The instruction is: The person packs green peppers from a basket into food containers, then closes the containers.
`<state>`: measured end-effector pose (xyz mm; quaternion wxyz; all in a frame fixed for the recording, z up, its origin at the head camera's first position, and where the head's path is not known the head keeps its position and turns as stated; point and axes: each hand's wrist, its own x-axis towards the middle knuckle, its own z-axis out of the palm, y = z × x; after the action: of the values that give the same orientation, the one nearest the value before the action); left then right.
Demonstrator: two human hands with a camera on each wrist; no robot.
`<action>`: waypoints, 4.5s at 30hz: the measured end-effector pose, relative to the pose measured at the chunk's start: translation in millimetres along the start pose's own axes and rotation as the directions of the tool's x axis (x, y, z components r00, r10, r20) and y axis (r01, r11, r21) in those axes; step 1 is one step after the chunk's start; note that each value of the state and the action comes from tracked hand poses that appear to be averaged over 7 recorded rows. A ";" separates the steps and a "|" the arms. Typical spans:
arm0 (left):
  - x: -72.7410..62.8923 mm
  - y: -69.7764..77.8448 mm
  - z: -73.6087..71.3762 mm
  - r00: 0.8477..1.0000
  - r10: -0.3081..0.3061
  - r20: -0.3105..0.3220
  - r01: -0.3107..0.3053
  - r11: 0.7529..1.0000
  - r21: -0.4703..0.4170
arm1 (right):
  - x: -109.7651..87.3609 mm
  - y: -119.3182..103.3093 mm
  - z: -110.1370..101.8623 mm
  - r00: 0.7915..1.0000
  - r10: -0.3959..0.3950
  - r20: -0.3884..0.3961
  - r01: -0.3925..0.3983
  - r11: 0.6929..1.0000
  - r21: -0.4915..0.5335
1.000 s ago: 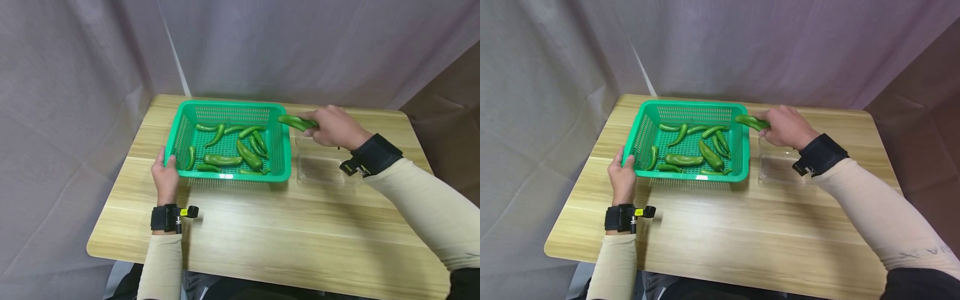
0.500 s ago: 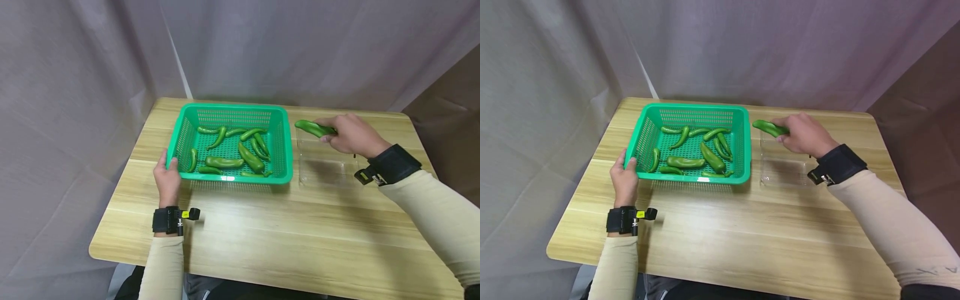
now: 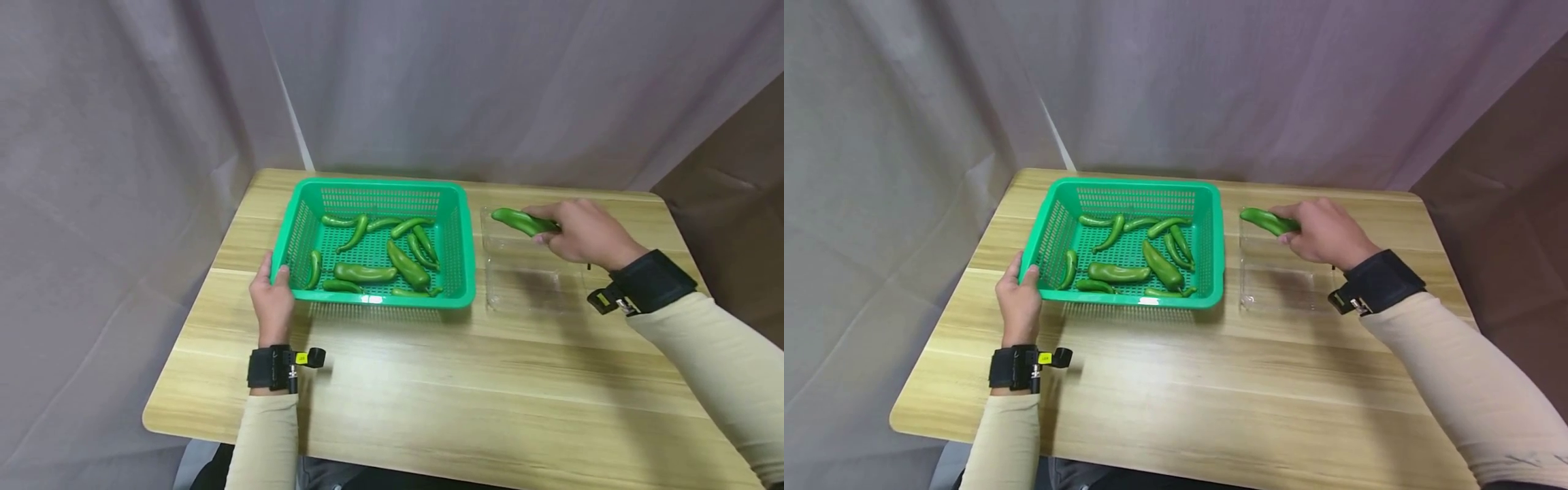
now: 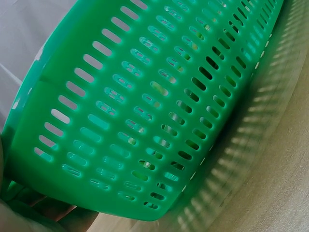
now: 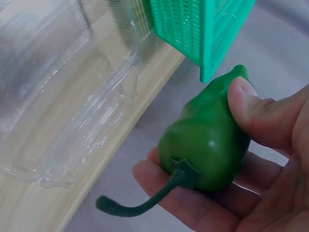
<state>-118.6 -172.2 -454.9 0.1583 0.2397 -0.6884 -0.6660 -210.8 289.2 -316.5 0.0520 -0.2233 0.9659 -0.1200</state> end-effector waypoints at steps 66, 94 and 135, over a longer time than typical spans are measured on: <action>-0.8 -3.5 -1.1 1.000 0.000 0.010 0.000 1.000 -0.028 | -18.5 24.0 30.3 0.997 0.078 -0.012 -0.077 0.995 0.061; -0.4 -6.5 0.1 0.999 0.032 -0.003 -0.032 0.999 -0.034 | -18.5 33.5 41.3 0.996 0.082 0.031 -0.084 0.995 0.061; -1.2 -3.8 -0.1 1.000 0.027 -0.008 -0.027 0.999 -0.020 | -19.4 40.9 64.1 0.993 0.093 0.069 -0.099 0.990 0.096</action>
<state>-117.1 -171.6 -458.6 0.1724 0.2313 -0.6841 -0.6699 -200.7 320.0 -388.0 0.0996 -0.1774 0.9662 -0.1583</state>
